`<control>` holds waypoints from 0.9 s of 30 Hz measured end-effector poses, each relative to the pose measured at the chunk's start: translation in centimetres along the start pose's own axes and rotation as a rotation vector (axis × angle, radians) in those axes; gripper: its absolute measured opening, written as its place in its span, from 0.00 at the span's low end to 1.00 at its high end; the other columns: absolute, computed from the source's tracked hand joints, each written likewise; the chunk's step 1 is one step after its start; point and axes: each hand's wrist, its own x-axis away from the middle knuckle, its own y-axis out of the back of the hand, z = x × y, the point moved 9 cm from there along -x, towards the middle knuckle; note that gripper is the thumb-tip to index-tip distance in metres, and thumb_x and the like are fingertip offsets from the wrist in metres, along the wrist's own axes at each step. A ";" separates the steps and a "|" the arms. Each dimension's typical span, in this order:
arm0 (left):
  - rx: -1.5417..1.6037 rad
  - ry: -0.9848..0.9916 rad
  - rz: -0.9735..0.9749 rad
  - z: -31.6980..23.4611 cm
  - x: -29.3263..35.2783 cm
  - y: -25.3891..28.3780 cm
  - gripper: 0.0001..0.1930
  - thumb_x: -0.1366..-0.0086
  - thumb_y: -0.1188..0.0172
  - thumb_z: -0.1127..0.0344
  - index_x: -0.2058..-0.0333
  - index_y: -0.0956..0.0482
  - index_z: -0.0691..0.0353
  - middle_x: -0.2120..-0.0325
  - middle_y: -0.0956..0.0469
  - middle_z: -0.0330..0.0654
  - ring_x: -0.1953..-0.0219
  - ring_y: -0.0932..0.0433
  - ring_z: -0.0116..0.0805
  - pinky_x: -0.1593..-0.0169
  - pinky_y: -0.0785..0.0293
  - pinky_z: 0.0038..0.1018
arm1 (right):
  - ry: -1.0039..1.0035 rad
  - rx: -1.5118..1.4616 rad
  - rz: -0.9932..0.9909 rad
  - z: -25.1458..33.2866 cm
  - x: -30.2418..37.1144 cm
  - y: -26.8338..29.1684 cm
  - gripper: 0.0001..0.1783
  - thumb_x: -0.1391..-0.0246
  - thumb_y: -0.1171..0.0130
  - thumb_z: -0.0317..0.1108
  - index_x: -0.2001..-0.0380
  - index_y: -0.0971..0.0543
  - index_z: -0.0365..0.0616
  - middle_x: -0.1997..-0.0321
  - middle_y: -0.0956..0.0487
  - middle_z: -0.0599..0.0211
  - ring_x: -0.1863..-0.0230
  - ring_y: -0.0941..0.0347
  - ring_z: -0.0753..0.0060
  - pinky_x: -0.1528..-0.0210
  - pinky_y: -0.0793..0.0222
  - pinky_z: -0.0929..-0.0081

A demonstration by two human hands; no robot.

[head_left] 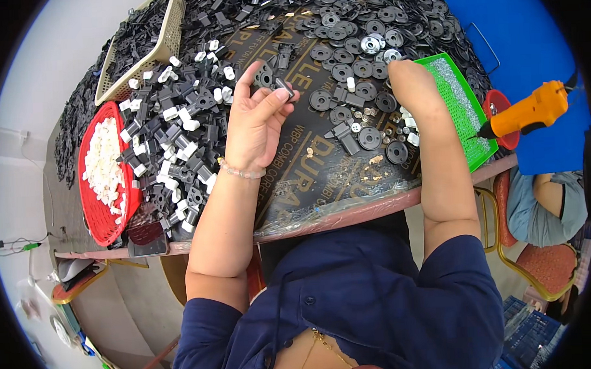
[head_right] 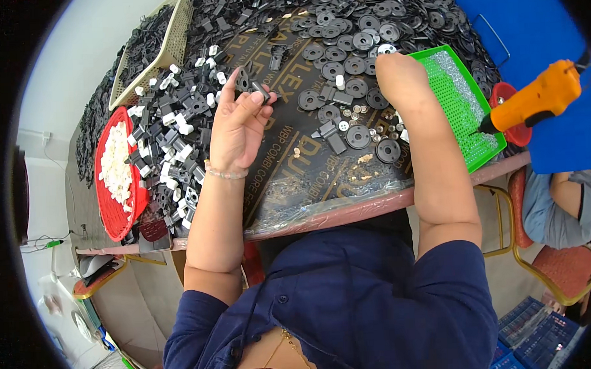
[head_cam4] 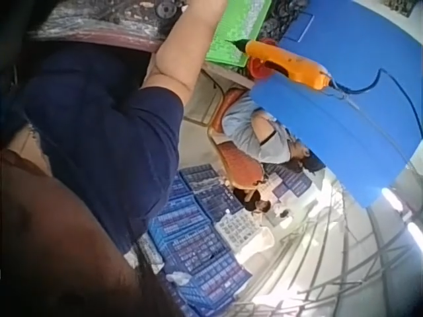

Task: Assembling small plastic base components with white pins and circular caps at a workbench.

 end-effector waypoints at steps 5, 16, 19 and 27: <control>0.037 0.024 -0.004 -0.3 0.2 -0.7 0.25 0.38 0.37 0.78 0.45 0.36 0.61 0.62 0.20 0.44 0.60 0.19 0.36 0.59 0.24 0.25 | 0.221 -0.279 -0.360 1.7 0.2 2.4 0.07 0.45 0.45 0.26 0.66 0.20 0.36 0.63 0.19 0.51 0.64 0.19 0.53 0.65 0.23 0.62; -0.113 -0.121 -0.085 -0.3 0.1 0.7 0.30 0.42 0.33 0.77 0.43 0.36 0.59 0.63 0.20 0.37 0.64 0.21 0.25 0.65 0.29 0.19 | 0.153 -2.038 0.335 12.5 2.8 0.4 0.12 0.38 0.41 0.30 0.55 0.23 0.34 0.62 0.19 0.63 0.62 0.19 0.72 0.59 0.22 0.80; -0.113 -0.121 -0.057 -0.3 0.0 0.6 0.30 0.42 0.32 0.76 0.42 0.35 0.60 0.63 0.20 0.36 0.65 0.21 0.24 0.66 0.30 0.18 | 0.101 -2.089 0.310 12.6 2.8 0.2 0.13 0.37 0.42 0.31 0.54 0.23 0.34 0.62 0.19 0.63 0.64 0.19 0.73 0.62 0.22 0.81; -0.164 -0.184 -0.067 -0.8 0.6 0.1 0.28 0.41 0.33 0.78 0.43 0.34 0.62 0.61 0.21 0.39 0.63 0.21 0.26 0.62 0.26 0.21 | 0.076 -2.047 0.239 13.0 3.3 0.4 0.13 0.38 0.41 0.30 0.54 0.24 0.34 0.63 0.19 0.62 0.68 0.19 0.72 0.66 0.21 0.80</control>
